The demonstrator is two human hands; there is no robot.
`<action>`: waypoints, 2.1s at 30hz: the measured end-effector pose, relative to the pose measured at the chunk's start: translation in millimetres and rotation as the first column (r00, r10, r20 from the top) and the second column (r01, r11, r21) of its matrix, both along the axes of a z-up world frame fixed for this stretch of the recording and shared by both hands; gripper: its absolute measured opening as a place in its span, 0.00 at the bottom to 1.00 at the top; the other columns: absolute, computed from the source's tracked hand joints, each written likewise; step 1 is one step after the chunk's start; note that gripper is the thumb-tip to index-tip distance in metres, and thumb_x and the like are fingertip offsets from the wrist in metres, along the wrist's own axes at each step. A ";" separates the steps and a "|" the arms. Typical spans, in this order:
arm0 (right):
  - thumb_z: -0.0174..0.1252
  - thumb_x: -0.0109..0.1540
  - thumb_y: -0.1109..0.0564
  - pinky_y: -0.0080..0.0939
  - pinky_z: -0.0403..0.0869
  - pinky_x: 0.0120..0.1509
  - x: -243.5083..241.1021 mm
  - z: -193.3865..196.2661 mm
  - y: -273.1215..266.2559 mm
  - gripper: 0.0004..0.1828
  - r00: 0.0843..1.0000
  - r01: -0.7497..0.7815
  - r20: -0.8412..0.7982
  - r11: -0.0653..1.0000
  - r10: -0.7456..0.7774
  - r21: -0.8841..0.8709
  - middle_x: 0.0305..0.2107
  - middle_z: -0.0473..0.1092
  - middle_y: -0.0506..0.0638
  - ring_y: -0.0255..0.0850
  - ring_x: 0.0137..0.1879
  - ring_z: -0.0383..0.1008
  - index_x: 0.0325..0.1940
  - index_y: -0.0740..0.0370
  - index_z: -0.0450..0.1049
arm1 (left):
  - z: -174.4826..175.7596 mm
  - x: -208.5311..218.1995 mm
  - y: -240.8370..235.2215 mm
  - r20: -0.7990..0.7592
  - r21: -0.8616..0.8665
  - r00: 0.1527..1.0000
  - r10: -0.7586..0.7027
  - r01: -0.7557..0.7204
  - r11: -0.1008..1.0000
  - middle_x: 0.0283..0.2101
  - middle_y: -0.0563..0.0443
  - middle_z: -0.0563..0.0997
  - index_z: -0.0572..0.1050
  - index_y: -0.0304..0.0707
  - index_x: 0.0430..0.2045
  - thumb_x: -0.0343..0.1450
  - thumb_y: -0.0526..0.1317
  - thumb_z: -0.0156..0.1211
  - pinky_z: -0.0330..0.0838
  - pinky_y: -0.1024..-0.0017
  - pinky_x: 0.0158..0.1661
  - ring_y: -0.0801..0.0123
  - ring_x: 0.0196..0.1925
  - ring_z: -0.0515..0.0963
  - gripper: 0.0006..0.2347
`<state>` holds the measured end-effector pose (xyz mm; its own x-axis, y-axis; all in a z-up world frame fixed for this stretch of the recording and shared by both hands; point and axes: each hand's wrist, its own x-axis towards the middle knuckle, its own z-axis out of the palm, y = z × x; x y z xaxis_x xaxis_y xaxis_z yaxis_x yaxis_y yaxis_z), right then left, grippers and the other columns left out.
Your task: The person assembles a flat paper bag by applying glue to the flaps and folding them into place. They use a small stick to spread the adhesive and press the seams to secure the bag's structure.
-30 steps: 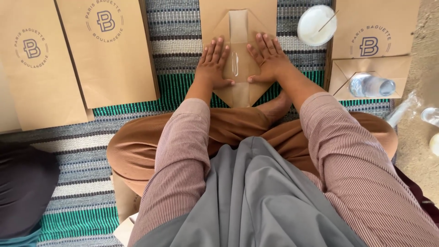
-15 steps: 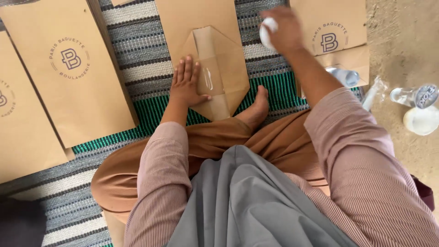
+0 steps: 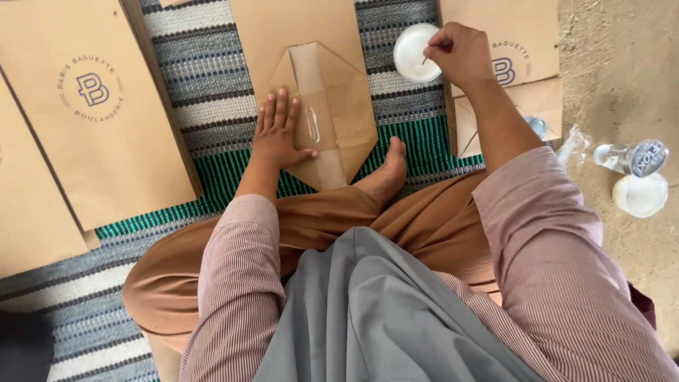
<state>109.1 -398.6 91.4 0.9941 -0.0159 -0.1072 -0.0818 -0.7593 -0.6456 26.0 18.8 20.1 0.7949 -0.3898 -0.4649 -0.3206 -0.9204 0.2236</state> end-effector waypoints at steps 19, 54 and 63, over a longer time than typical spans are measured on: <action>0.70 0.60 0.58 0.25 0.82 0.30 6.2 -10.5 20.0 0.06 0.918 0.365 -0.029 0.816 -0.395 0.449 0.24 0.78 0.47 0.29 0.26 0.79 0.38 0.58 0.79 | 10.5 -7.9 -27.0 0.211 -0.019 0.968 0.133 -0.132 0.991 0.76 0.40 0.47 0.50 0.44 0.74 0.54 0.64 0.79 0.52 0.49 0.70 0.41 0.76 0.49 0.55; 0.67 0.60 0.65 0.29 0.77 0.30 19.0 -44.6 277.6 0.07 0.996 0.086 -0.071 0.732 -0.052 0.676 0.23 0.76 0.50 0.33 0.26 0.73 0.32 0.59 0.75 | 60.1 6.4 -53.9 -0.298 0.119 0.944 0.141 -0.110 0.987 0.79 0.45 0.27 0.40 0.77 0.75 0.70 0.32 0.63 0.34 0.27 0.70 0.37 0.78 0.24 0.44; 0.65 0.61 0.66 0.29 0.73 0.29 12.8 -53.1 287.1 0.07 0.997 0.069 -0.071 0.748 -0.029 0.660 0.20 0.74 0.50 0.33 0.23 0.69 0.32 0.60 0.74 | 45.5 4.3 -57.6 -0.240 0.102 0.959 0.149 -0.127 0.987 0.79 0.43 0.30 0.41 0.77 0.74 0.75 0.38 0.57 0.34 0.25 0.69 0.35 0.78 0.26 0.37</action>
<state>121.8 -111.6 38.3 0.9864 0.0302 -0.1613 -0.1557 -0.1378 -0.9781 30.3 -38.8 65.6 0.6954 -0.2349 -0.6792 -0.1341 -0.9709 0.1985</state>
